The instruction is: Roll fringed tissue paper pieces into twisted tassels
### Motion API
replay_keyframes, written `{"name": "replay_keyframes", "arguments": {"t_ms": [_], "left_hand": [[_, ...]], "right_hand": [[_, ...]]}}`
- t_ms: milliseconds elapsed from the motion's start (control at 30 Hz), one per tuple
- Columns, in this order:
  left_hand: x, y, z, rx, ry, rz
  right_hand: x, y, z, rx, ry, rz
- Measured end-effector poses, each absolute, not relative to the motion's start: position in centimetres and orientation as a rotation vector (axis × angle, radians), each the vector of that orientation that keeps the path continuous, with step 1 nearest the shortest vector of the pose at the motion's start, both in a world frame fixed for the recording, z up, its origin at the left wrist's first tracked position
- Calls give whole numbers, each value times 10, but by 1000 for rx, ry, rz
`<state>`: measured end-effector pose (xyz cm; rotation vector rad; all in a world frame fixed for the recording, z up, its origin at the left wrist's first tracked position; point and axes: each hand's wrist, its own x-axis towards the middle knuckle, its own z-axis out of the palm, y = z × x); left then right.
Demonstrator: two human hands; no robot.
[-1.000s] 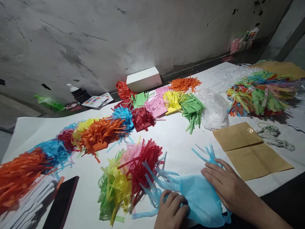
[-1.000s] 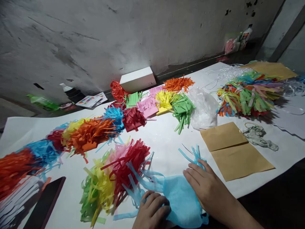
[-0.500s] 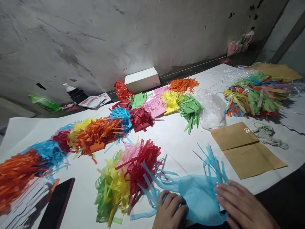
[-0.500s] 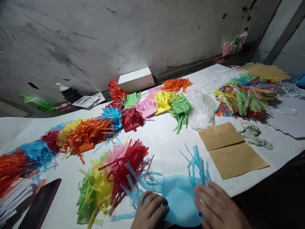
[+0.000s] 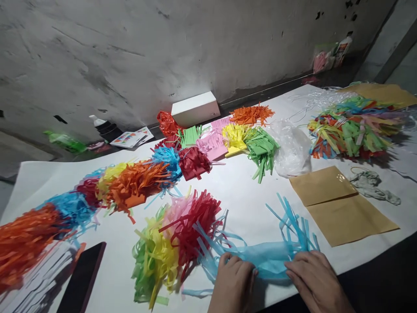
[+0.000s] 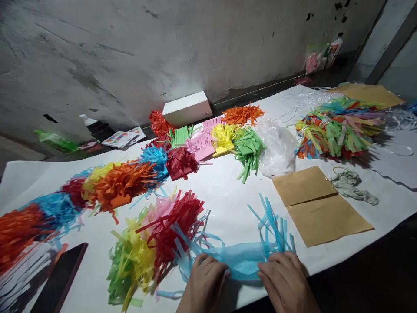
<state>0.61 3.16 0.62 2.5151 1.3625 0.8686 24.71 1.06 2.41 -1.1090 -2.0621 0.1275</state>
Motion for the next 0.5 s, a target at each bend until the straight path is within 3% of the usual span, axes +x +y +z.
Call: {"name": "replay_keyframes", "arguments": {"t_ms": [267, 500], "left_hand": [[10, 42, 14, 2396, 1562, 550], [12, 52, 34, 2341, 1562, 271]], "right_hand": [[242, 26, 19, -1289, -1937, 49], [234, 37, 23, -1343, -1864, 173]]}}
